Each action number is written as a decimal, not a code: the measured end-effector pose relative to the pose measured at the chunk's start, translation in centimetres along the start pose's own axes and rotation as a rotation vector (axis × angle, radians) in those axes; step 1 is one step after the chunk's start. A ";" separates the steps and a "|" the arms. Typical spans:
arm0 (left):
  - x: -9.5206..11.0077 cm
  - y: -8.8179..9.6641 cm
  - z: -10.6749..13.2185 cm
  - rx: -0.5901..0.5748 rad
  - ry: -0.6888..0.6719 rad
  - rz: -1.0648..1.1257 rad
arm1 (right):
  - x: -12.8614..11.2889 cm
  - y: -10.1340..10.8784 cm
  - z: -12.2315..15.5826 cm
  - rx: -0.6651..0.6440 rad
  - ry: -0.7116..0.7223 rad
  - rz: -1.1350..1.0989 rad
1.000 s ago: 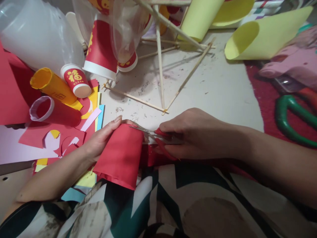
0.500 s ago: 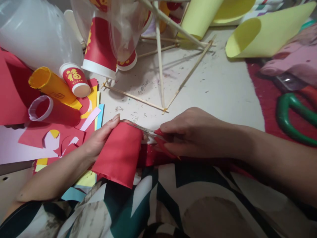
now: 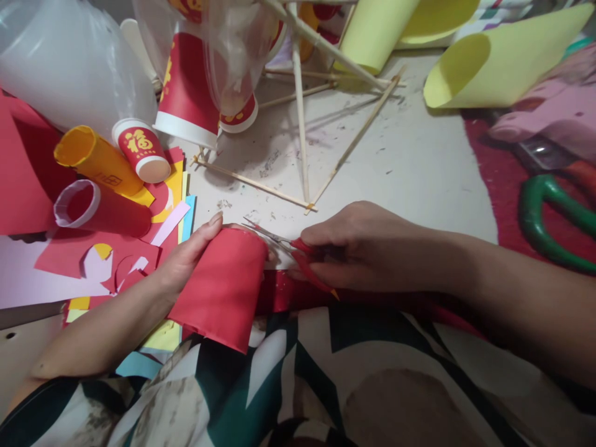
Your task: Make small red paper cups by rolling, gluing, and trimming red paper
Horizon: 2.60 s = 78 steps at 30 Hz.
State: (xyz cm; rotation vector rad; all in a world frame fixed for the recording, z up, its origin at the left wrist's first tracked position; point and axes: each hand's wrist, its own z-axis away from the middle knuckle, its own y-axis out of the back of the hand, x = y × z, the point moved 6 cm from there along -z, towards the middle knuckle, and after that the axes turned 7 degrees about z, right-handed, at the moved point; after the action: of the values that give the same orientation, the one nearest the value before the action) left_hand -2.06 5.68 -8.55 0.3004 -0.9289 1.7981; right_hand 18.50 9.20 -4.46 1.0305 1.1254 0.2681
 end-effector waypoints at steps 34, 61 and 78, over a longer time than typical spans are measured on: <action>0.4 -0.8 0.7 0.100 -0.028 -0.035 | 0.0 0.1 0.0 0.055 0.011 0.006; -0.4 -2.3 0.2 -0.116 0.063 -0.086 | 0.0 -0.1 0.2 0.082 0.043 -0.014; 0.3 -2.9 1.0 -0.068 0.046 -0.120 | 0.0 0.1 0.1 0.051 0.049 -0.021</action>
State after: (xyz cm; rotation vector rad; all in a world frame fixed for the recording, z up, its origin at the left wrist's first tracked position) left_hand 0.20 5.65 -6.39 0.2651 -0.9187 1.6538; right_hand 18.62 9.16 -4.39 1.0608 1.1923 0.2501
